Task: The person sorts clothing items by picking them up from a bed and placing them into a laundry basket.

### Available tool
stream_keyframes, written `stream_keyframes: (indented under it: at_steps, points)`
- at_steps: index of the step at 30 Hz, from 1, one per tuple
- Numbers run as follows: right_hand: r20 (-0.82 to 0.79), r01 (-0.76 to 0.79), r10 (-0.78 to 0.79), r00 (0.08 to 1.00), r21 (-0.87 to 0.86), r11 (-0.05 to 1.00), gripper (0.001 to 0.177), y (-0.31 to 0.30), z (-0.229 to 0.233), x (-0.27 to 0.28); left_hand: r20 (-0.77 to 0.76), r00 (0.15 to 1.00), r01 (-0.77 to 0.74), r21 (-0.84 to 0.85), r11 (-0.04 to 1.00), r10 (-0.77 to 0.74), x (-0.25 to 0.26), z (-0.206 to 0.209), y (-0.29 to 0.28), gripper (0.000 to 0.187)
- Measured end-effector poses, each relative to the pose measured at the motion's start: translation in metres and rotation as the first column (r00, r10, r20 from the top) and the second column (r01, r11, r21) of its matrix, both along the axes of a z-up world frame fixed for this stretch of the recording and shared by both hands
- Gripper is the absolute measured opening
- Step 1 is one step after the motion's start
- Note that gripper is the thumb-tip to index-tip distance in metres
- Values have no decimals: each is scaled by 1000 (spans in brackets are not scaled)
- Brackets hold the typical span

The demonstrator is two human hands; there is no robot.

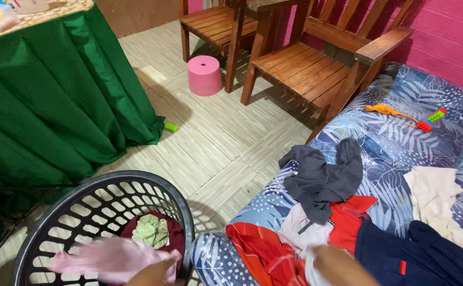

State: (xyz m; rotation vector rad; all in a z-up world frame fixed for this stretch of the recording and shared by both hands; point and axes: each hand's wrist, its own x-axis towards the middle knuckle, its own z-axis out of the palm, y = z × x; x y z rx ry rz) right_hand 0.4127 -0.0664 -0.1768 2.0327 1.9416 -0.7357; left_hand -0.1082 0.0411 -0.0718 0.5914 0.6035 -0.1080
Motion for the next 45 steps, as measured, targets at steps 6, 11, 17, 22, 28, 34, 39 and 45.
stream_keyframes:
  at_steps: [6,11,17,22,28,34,39,45]
  points:
    - [-981,449,-182,58,-137,883,22,20,151,-45,60,952,-98,989,111,302,150,-3,-62,82]
    - [-936,417,-15,-351,-170,893,16,38,161,-77,337,861,-450,853,264,380,207,38,-69,58]
    - [-972,733,-217,-92,-214,646,27,47,162,-59,37,691,-344,896,283,722,165,33,-33,31]
    - [-972,761,-234,-5,-156,629,32,46,148,-61,140,614,-617,699,361,777,151,40,-20,32]
    - [-866,709,-309,-393,-499,498,28,42,153,-60,119,461,-507,849,151,879,144,32,-13,30]
    - [-923,407,-299,-242,-376,833,8,33,113,-100,107,790,-344,892,292,604,213,33,-61,25]
    - [-929,464,-370,-10,-332,821,11,26,125,-114,38,779,-364,840,402,626,222,29,-74,25]
    - [-961,480,-106,256,31,877,17,19,132,-126,71,804,-396,804,443,590,217,-18,-72,30]
